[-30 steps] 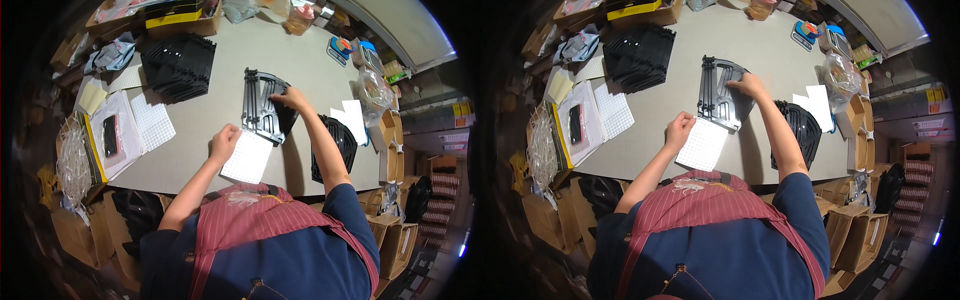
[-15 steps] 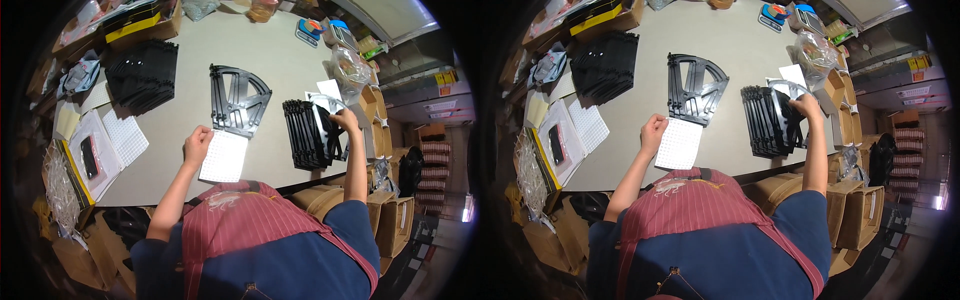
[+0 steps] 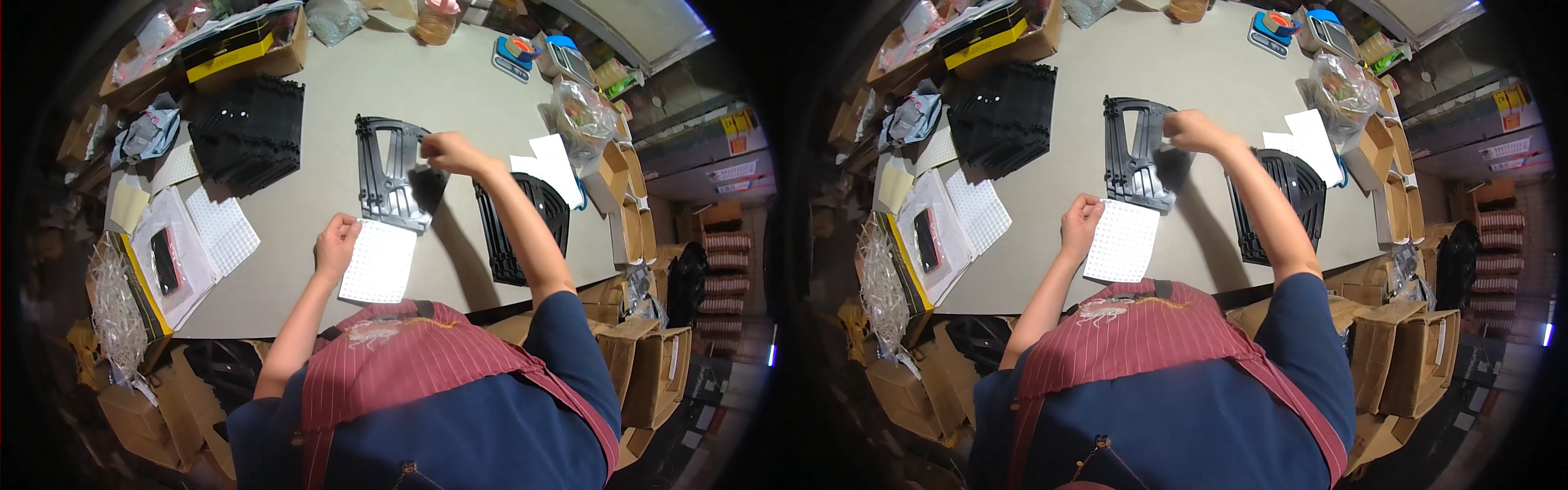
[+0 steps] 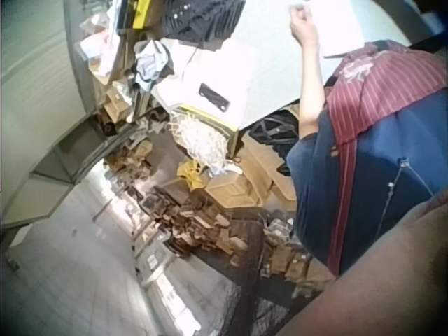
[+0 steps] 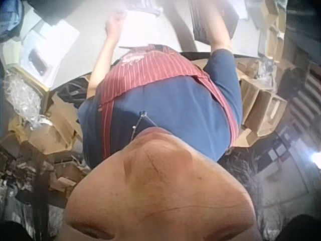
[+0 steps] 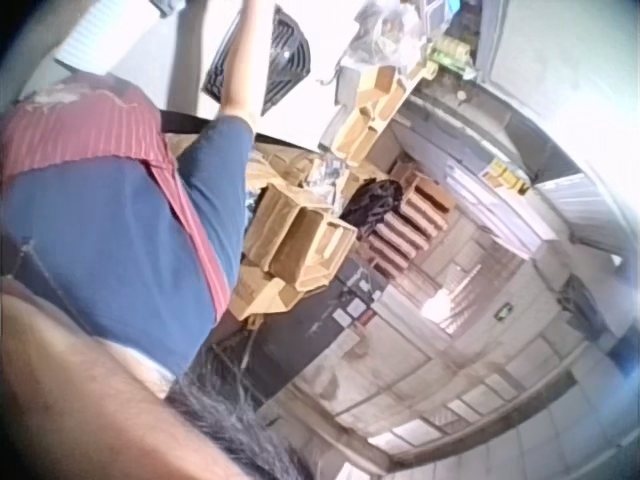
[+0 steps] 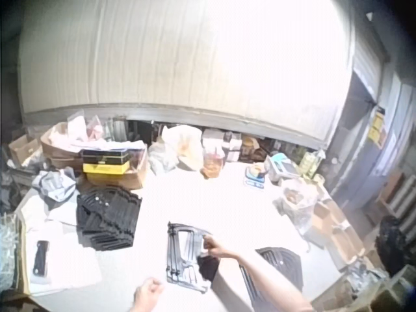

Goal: The person assembles black plastic components by hand. They peel small circular stickers from a sheet and apply them to the parts, then retrieve more components from a yellow bag and stack them on the table.

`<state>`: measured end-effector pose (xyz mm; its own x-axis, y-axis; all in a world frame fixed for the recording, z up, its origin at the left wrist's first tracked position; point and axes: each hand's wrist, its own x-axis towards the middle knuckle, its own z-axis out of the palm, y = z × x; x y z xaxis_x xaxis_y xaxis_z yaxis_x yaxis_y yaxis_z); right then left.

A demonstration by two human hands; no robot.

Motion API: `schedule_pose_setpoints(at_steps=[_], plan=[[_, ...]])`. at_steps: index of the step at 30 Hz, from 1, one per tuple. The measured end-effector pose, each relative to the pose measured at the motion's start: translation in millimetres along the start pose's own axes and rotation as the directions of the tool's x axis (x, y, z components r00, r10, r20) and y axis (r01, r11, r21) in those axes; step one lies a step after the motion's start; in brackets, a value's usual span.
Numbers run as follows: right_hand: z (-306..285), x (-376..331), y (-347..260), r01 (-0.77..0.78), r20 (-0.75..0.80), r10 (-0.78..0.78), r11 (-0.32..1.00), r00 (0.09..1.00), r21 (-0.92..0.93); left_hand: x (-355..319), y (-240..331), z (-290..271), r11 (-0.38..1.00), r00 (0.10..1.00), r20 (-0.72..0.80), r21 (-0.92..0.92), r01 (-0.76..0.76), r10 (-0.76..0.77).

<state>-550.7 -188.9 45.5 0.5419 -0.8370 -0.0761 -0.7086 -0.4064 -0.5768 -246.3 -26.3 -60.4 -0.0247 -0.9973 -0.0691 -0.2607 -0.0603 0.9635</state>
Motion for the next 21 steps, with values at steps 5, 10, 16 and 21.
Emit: schedule_pose_setpoints(at_steps=[5, 10, 16, 21], plan=[[36, 59, 31, -0.079, -0.018, 0.076, 0.968, 0.997, -0.239, -1, 3, 4, 1.000, 1.000, -0.013, 0.026, -0.001, 0.002], [21, 66, 29, -0.395, -0.046, 0.414, 0.825, 0.909, -0.405, -2, 5, 0, 0.998, 1.000, -0.001, 0.070, 0.004, -0.004], [41, 38, 7, -0.464, -0.024, 0.473, 0.852, 0.881, -0.242, -2, 6, 1, 0.997, 1.000, -0.007, 0.076, 0.002, -0.002], [39, 7, 11, -0.578, -0.258, 0.556, 0.816, 0.790, -0.015, -4, 11, 0, 0.998, 1.000, 0.010, 0.059, 0.004, -0.004]])
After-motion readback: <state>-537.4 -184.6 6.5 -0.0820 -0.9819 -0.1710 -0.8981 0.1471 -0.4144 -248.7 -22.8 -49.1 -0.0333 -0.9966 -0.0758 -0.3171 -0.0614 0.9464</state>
